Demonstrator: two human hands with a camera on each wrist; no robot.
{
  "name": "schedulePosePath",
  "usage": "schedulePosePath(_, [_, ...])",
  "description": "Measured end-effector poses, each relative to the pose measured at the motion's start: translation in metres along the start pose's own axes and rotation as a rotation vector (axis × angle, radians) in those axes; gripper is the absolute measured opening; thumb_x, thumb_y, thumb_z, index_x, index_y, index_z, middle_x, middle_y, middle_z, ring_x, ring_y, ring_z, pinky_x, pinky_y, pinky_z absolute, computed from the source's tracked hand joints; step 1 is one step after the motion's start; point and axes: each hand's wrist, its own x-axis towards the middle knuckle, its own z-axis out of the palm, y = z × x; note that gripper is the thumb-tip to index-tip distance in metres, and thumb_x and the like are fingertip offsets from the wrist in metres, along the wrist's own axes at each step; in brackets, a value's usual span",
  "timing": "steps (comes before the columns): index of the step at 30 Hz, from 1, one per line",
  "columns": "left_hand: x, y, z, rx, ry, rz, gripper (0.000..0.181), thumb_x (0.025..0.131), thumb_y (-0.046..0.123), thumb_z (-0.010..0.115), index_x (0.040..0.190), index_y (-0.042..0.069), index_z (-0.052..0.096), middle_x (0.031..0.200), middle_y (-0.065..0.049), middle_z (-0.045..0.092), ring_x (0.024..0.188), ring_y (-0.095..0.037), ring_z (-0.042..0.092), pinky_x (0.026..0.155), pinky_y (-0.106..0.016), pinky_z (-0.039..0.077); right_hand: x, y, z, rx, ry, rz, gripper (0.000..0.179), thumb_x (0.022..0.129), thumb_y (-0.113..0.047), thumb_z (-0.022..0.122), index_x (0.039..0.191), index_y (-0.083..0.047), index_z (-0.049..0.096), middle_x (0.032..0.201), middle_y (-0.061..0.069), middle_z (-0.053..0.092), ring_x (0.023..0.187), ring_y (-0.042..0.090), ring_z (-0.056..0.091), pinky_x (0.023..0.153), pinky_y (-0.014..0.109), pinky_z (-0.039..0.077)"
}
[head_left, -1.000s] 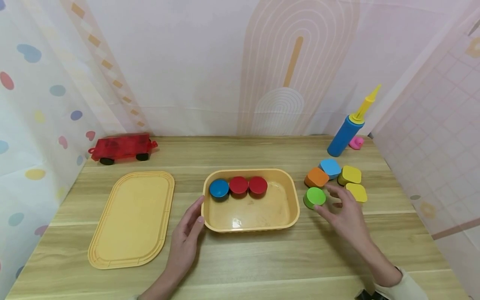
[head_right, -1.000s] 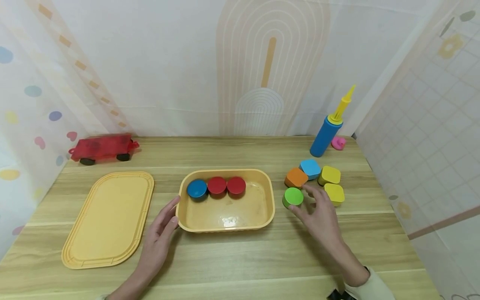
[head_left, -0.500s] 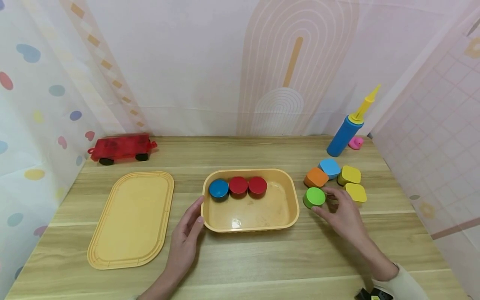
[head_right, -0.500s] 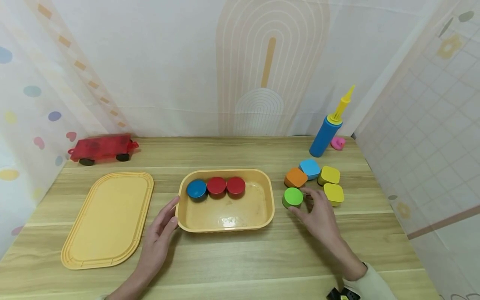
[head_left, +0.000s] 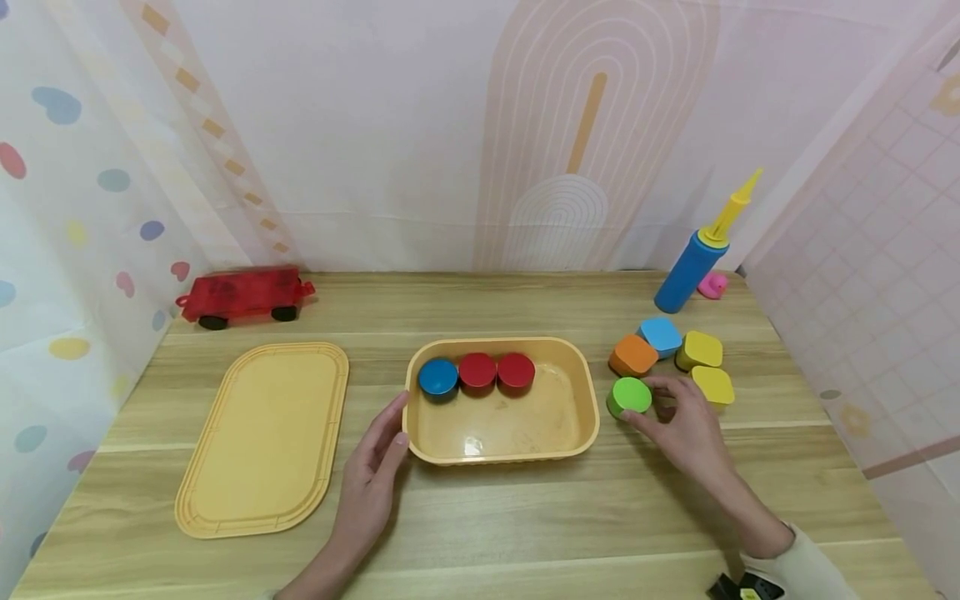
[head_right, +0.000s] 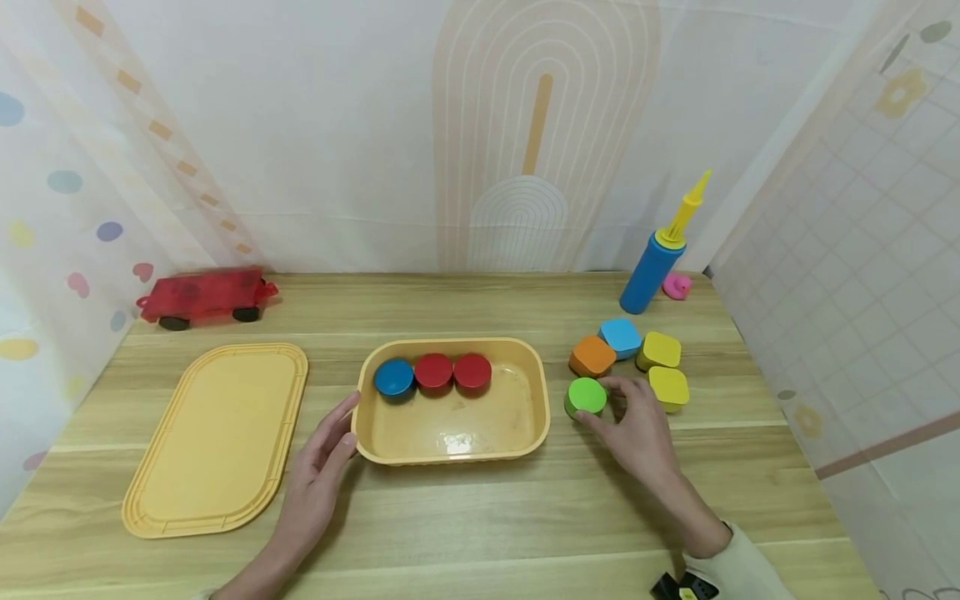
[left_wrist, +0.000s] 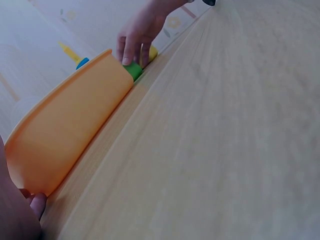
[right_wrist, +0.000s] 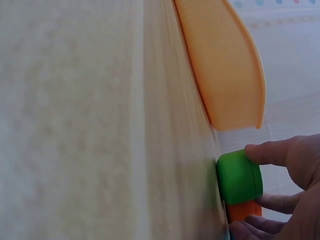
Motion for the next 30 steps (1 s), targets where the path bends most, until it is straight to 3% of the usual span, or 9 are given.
schedulePosePath(8, [0.0,0.0,0.0,0.002,-0.002,-0.001,0.047,0.117,0.008,0.054,0.164,0.012,0.055,0.168,-0.007,0.054,0.147,0.006,0.05,0.119,-0.014,0.041,-0.006,-0.007,-0.009,0.018,0.056,-0.038,0.054,0.091,-0.015,0.094,0.135,0.006,0.071,0.138,0.025,0.062,0.127,0.042,0.062,0.097,0.057,0.066])
schedulePosePath(12, [0.0,0.001,0.0,0.001,-0.002,-0.006,0.047,0.117,0.008,0.054,0.164,0.012,0.054,0.169,-0.007,0.054,0.147,0.006,0.05,0.119,-0.014,0.041,-0.011,-0.015,-0.013,0.038,0.132,-0.096,0.055,0.087,-0.012,0.097,0.133,0.004,0.072,0.137,0.023,0.063,0.125,0.039,0.06,0.093,0.034,0.065])
schedulePosePath(15, [0.0,0.001,0.0,-0.002,0.0,-0.008,0.047,0.117,0.008,0.054,0.164,0.011,0.054,0.168,-0.007,0.054,0.148,0.006,0.049,0.119,-0.014,0.041,-0.014,-0.021,-0.015,0.065,0.182,-0.147,0.054,0.084,-0.007,0.098,0.131,0.004,0.073,0.135,0.021,0.064,0.123,0.037,0.059,0.088,0.012,0.055])
schedulePosePath(18, [0.0,0.0,0.0,-0.007,0.0,-0.009,0.047,0.117,0.008,0.054,0.164,0.011,0.054,0.169,-0.007,0.054,0.148,0.006,0.049,0.119,-0.014,0.041,-0.016,-0.027,-0.018,0.099,0.204,-0.184,0.055,0.084,-0.005,0.097,0.133,0.003,0.073,0.137,0.02,0.064,0.124,0.036,0.059,0.088,0.005,0.048])
schedulePosePath(23, [0.0,0.001,0.0,-0.01,-0.003,-0.007,0.047,0.117,0.007,0.053,0.164,0.011,0.054,0.169,-0.007,0.053,0.148,0.006,0.049,0.119,-0.014,0.041,-0.016,-0.038,-0.021,0.122,0.199,-0.212,0.054,0.085,-0.008,0.097,0.134,-0.001,0.075,0.14,0.016,0.063,0.125,0.03,0.059,0.094,0.008,0.046])
schedulePosePath(30, [0.0,0.001,0.0,0.0,0.0,-0.01,0.047,0.117,0.007,0.054,0.164,0.012,0.055,0.168,-0.007,0.054,0.147,0.006,0.049,0.119,-0.013,0.041,-0.014,-0.051,-0.013,0.147,0.152,-0.274,0.053,0.083,-0.006,0.099,0.132,-0.004,0.077,0.147,0.014,0.062,0.134,0.029,0.057,0.1,0.025,0.049])
